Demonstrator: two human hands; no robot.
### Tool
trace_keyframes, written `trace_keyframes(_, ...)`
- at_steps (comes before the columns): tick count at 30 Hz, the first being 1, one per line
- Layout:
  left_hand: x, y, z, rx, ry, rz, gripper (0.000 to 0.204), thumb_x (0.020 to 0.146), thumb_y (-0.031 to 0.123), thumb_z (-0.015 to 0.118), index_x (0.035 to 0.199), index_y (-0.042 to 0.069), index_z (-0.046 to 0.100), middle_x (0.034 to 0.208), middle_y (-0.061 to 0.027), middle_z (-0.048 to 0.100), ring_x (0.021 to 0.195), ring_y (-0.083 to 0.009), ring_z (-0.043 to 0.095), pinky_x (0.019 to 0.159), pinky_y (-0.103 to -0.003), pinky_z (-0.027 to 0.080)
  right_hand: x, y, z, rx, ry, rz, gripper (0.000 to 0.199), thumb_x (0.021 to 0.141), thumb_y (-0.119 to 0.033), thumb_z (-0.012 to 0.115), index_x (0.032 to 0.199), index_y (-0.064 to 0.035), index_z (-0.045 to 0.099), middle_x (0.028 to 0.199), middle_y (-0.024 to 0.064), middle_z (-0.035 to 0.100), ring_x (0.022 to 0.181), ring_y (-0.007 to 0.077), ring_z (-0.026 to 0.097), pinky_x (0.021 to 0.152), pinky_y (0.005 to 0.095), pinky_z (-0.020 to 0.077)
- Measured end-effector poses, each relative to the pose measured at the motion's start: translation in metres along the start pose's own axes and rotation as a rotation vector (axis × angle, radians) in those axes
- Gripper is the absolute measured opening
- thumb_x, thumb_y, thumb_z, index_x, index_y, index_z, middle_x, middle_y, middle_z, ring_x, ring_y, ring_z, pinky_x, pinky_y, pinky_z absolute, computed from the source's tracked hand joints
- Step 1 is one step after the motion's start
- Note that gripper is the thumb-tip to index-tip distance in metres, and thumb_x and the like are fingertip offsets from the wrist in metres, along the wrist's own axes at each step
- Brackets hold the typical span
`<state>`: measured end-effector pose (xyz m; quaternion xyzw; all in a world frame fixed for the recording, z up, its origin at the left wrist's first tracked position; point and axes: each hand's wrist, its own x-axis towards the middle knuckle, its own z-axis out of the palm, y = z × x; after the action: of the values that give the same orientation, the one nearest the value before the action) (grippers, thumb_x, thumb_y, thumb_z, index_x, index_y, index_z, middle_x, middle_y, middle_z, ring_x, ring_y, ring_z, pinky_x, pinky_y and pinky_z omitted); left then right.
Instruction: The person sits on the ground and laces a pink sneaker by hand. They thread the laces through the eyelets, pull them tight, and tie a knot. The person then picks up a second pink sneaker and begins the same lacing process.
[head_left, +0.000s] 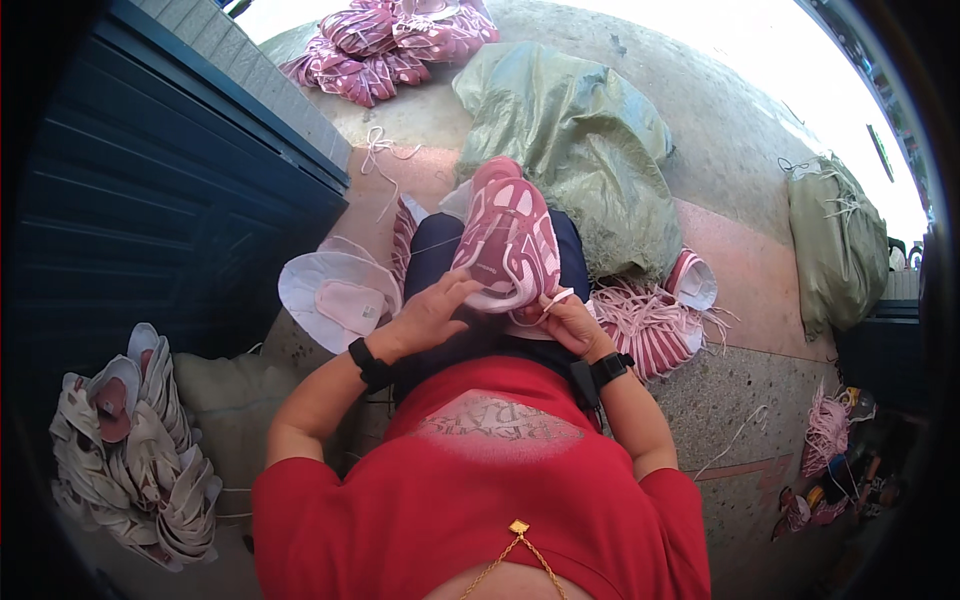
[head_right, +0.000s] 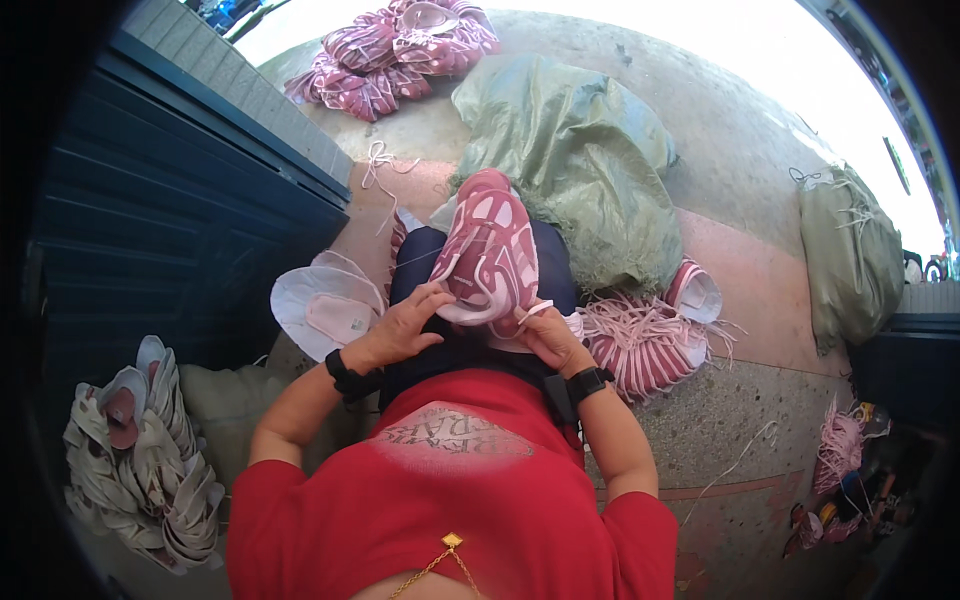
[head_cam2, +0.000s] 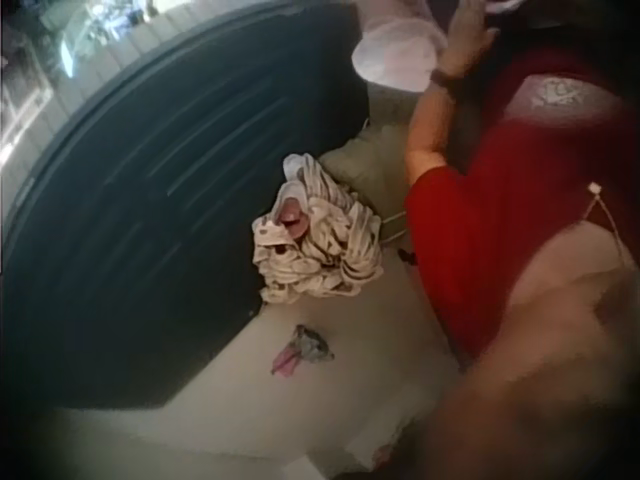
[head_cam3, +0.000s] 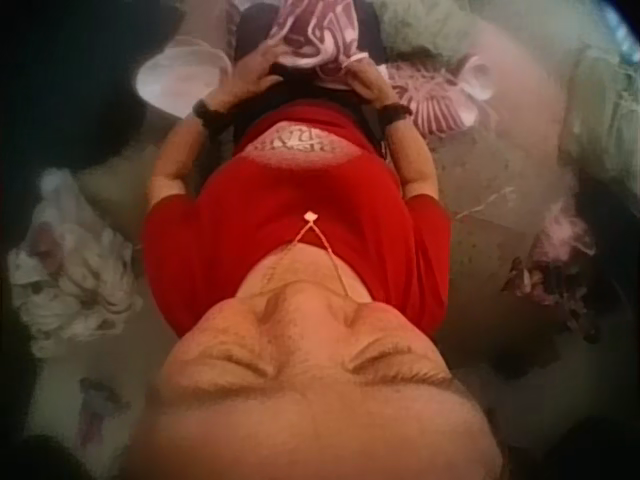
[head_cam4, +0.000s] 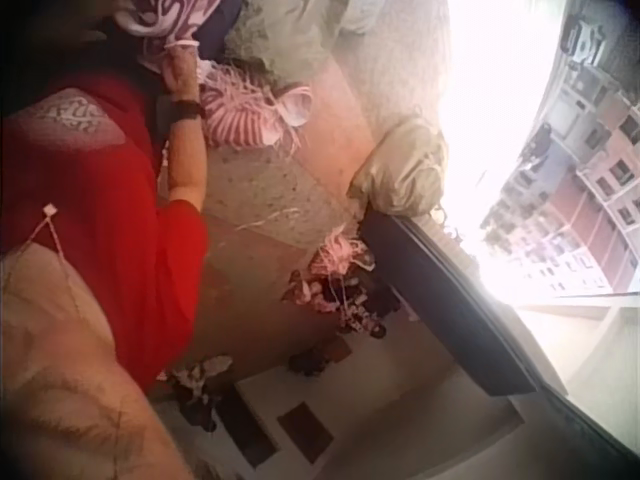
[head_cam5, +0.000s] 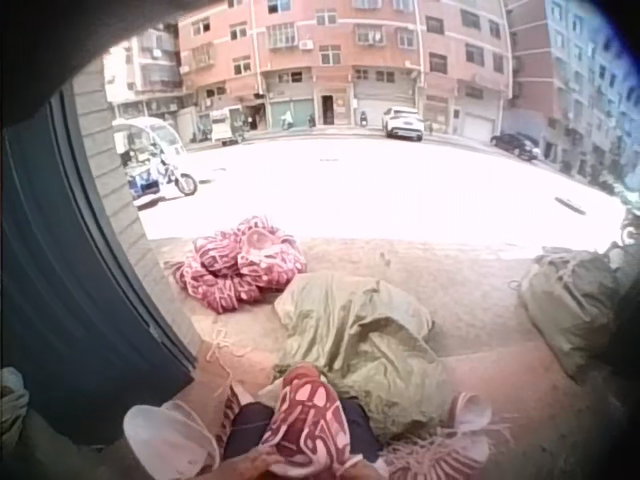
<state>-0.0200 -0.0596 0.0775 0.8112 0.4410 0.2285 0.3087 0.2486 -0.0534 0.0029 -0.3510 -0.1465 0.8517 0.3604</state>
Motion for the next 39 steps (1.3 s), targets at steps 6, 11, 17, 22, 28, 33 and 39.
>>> trace_keyframes(6, 0.009, -0.005, 0.033, 0.221, -0.079, -0.068, 0.037, 0.076, 0.011, 0.068, 0.111, 0.009, 0.057, 0.101, -0.0133, 0.060, 0.094, -0.0353, 0.057, 0.082, -0.040, 0.046, -0.010, -0.003, -0.006, -0.011, 0.178, -0.084, 0.015, 0.091, -0.012, 0.057, 0.101, -0.0009, 0.053, 0.089, 0.0074, 0.062, 0.058, 0.0109, 0.053, 0.066, 0.0318, 0.0530)
trace_keyframes(11, 0.008, -0.003, 0.033, -0.025, 0.028, -0.091, 0.038, 0.078, 0.011, 0.067, 0.113, 0.004, 0.054, 0.103, -0.0167, 0.060, 0.096, -0.0343, 0.058, 0.082, -0.039, 0.046, 0.016, 0.018, -0.009, 0.172, 0.140, 0.346, 0.032, 0.098, -0.032, 0.040, 0.102, -0.0031, 0.054, 0.087, 0.0042, 0.060, 0.052, 0.0120, 0.046, 0.062, 0.0369, 0.0502)
trace_keyframes(17, -0.004, 0.008, 0.022, 0.105, -0.104, -0.067, 0.039, 0.079, 0.018, 0.067, 0.114, 0.007, 0.053, 0.099, -0.0161, 0.059, 0.092, -0.0334, 0.059, 0.079, -0.040, 0.048, 0.064, 0.053, -0.010, 0.259, 0.377, 0.267, 0.035, 0.096, -0.042, 0.037, 0.096, -0.0113, 0.054, 0.077, 0.0014, 0.057, 0.059, 0.0144, 0.049, 0.057, 0.0331, 0.0438)
trace_keyframes(22, 0.012, 0.000, 0.055, 0.459, -0.210, -0.091, 0.037, 0.080, 0.026, 0.065, 0.113, 0.015, 0.053, 0.096, -0.0151, 0.057, 0.085, -0.0340, 0.061, 0.070, -0.044, 0.050, 0.036, 0.037, -0.014, 0.137, 0.356, 0.120, 0.032, 0.094, -0.039, 0.044, 0.097, -0.0106, 0.058, 0.082, 0.0018, 0.059, 0.053, 0.0105, 0.045, 0.049, 0.0325, 0.0438)
trace_keyframes(28, 0.028, 0.000, 0.082, 0.679, -0.250, -0.117, 0.027, 0.085, 0.021, 0.053, 0.112, 0.020, 0.053, 0.095, -0.0143, 0.056, 0.079, -0.0340, 0.062, 0.060, -0.044, 0.051, 0.007, -0.028, 0.006, -0.858, 0.515, -0.326, 0.047, 0.088, -0.037, 0.055, 0.111, 0.0035, 0.054, 0.099, 0.0158, 0.064, 0.069, 0.0227, 0.063, 0.050, 0.0366, 0.0510)
trace_keyframes(33, 0.032, -0.002, 0.092, 0.726, -0.219, -0.188, 0.026, 0.086, 0.019, 0.050, 0.112, 0.020, 0.053, 0.094, -0.0128, 0.054, 0.077, -0.0325, 0.062, 0.058, -0.043, 0.052, 0.034, -0.023, 0.040, -1.702, 0.470, -0.442, 0.039, 0.086, -0.038, 0.058, 0.097, -0.0003, 0.055, 0.083, 0.0251, 0.063, 0.081, 0.0398, 0.062, 0.065, 0.0475, 0.0487)
trace_keyframes(39, 0.028, -0.031, 0.088, 0.596, -0.198, -0.046, 0.032, 0.078, 0.021, 0.063, 0.108, 0.017, 0.055, 0.092, -0.0112, 0.055, 0.078, -0.0302, 0.061, 0.063, -0.039, 0.053, 0.054, -0.021, 0.039, -1.767, 0.453, -0.369, 0.032, 0.086, -0.035, 0.058, 0.085, -0.0024, 0.058, 0.080, 0.0194, 0.064, 0.080, 0.0375, 0.064, 0.069, 0.0464, 0.0491)
